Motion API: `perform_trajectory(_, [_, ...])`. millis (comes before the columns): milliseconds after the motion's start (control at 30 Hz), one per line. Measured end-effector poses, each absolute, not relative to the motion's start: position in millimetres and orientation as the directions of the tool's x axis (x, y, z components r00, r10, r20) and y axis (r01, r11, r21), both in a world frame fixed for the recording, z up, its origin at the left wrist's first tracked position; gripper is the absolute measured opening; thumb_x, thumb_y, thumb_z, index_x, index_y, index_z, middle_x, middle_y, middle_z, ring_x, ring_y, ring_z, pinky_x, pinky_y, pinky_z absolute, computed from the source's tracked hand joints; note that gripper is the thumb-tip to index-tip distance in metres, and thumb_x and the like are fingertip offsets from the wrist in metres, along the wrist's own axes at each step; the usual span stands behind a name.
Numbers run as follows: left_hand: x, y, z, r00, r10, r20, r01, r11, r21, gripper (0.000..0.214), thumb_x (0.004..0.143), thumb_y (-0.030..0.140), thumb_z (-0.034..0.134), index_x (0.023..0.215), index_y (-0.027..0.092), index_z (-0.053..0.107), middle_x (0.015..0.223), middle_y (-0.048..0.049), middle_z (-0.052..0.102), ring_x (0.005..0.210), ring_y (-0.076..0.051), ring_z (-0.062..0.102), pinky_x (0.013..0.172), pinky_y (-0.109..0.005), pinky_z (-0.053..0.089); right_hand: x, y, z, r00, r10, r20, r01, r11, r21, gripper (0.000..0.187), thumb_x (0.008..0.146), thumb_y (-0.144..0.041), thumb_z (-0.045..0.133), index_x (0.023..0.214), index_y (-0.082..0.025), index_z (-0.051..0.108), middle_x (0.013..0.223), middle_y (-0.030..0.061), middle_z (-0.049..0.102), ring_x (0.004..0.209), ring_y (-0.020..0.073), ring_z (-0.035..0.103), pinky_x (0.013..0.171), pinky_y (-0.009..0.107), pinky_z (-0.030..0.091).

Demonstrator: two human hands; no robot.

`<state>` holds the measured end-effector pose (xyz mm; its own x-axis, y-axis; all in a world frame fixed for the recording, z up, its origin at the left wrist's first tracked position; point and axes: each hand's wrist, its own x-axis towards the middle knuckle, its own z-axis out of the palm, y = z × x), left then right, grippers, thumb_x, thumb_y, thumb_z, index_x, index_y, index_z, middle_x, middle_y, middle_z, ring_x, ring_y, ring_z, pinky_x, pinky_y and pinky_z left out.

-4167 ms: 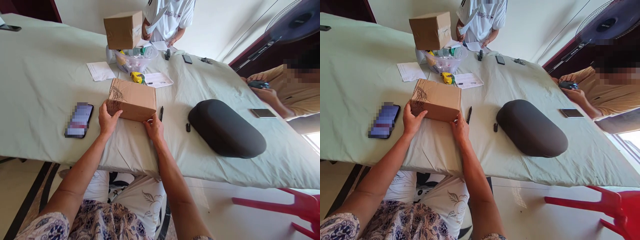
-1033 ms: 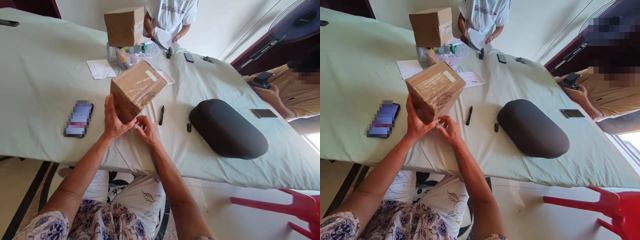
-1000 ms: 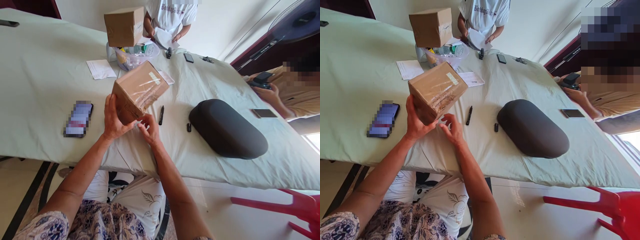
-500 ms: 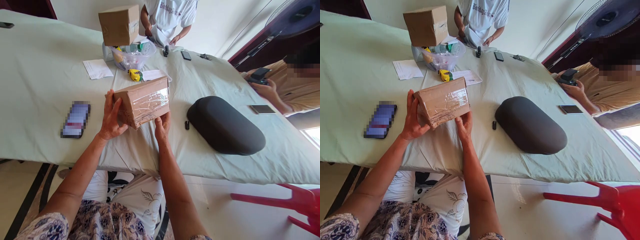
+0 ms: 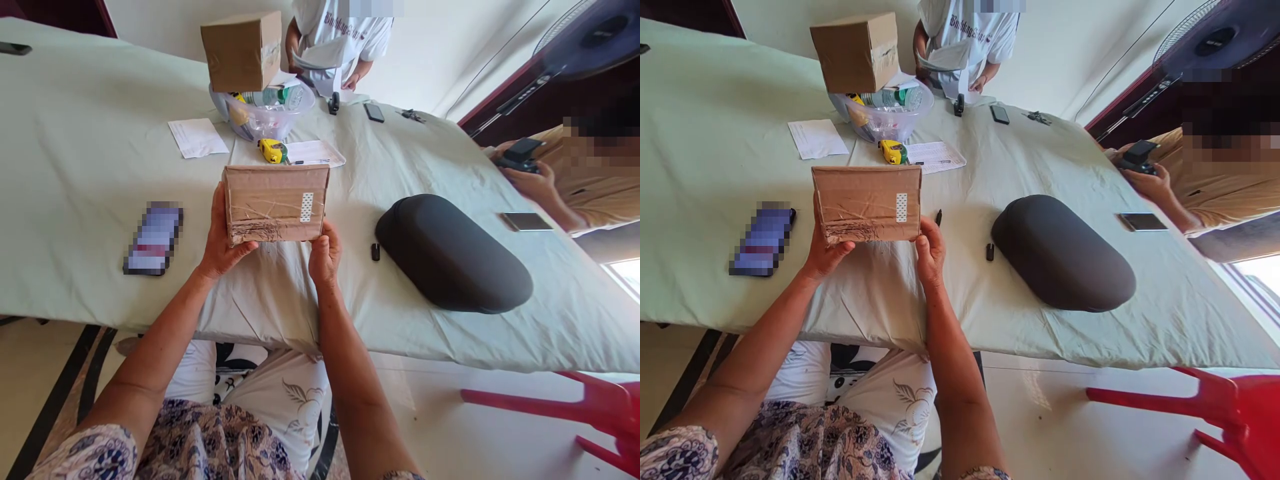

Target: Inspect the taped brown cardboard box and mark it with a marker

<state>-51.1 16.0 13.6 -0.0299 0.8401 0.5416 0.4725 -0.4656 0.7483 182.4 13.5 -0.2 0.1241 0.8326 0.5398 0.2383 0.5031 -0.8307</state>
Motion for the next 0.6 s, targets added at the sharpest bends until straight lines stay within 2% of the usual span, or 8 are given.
perform_trajectory(100, [-50.8, 12.3, 20.2, 0.027, 0.858, 0.514, 0.36, -0.488, 0.795, 0.12, 0.07, 0.098, 0.041, 0.165, 0.034, 0.004, 0.173, -0.0107, 0.021, 0.157, -0.032, 0.033, 0.123, -0.051, 0.042, 181.8, 14.0, 1.4, 0.104, 0.829, 0.55, 0.264, 0.51, -0.819, 0.073, 0.088, -0.084, 0.029, 0.118, -0.026, 0.062, 0.111, 0.0111, 0.069, 0.101, 0.0252, 0.069, 0.084, 0.044, 0.06])
perform_trajectory(200, [-50.1, 10.1, 25.8, -0.016, 0.872, 0.49, 0.359, -0.452, 0.816, 0.119, 0.069, 0.1, 0.038, 0.164, 0.035, 0.009, 0.174, -0.0077, 0.021, 0.159, -0.031, 0.028, 0.124, -0.048, 0.041, 180.5, 13.4, 5.0, 0.096, 0.826, 0.555, 0.304, 0.507, -0.807, 0.074, 0.085, -0.087, 0.033, 0.117, -0.026, 0.063, 0.112, 0.0111, 0.07, 0.101, 0.0251, 0.07, 0.083, 0.043, 0.06])
perform_trajectory(333, [-50.2, 11.4, 27.0, -0.069, 0.839, 0.54, 0.323, -0.493, 0.808, 0.11, 0.075, 0.096, 0.034, 0.162, 0.031, 0.021, 0.17, -0.0105, 0.032, 0.156, -0.03, 0.035, 0.122, -0.045, 0.042, 177.7, 10.9, 9.9, 0.074, 0.823, 0.564, 0.291, 0.523, -0.801, 0.06, 0.087, -0.078, 0.048, 0.116, -0.028, 0.064, 0.118, 0.0104, 0.07, 0.11, 0.0258, 0.068, 0.087, 0.042, 0.059])
perform_trajectory(433, [-52.4, 14.2, 24.3, -0.102, 0.796, 0.597, 0.287, -0.551, 0.784, 0.101, 0.078, 0.093, 0.038, 0.158, 0.03, 0.034, 0.165, -0.0115, 0.043, 0.151, -0.032, 0.044, 0.119, -0.046, 0.045, 175.4, 10.4, 10.5, 0.099, 0.83, 0.549, 0.236, 0.516, -0.823, 0.051, 0.088, -0.07, 0.055, 0.116, -0.029, 0.066, 0.121, 0.0095, 0.069, 0.113, 0.0255, 0.066, 0.087, 0.041, 0.059])
perform_trajectory(533, [-53.9, 16.0, 21.2, -0.147, 0.771, 0.619, 0.236, -0.581, 0.779, 0.082, 0.086, 0.081, 0.049, 0.148, 0.027, 0.051, 0.151, -0.0122, 0.058, 0.14, -0.032, 0.056, 0.113, -0.045, 0.05, 174.7, 11.9, 8.6, 0.176, 0.823, 0.54, 0.11, 0.529, -0.842, 0.04, 0.086, -0.06, 0.066, 0.113, -0.03, 0.068, 0.112, 0.006, 0.069, 0.097, 0.0196, 0.066, 0.079, 0.034, 0.058])
perform_trajectory(600, [-53.1, 16.2, 20.5, -0.189, 0.776, 0.602, 0.226, -0.562, 0.796, 0.072, 0.087, 0.074, 0.057, 0.14, 0.025, 0.06, 0.141, -0.0128, 0.065, 0.129, -0.03, 0.063, 0.103, -0.041, 0.055, 174.9, 13.7, 7.8, 0.202, 0.825, 0.528, 0.051, 0.53, -0.847, 0.032, 0.087, -0.054, 0.069, 0.108, -0.029, 0.069, 0.103, 0.0033, 0.069, 0.084, 0.0151, 0.063, 0.072, 0.03, 0.056])
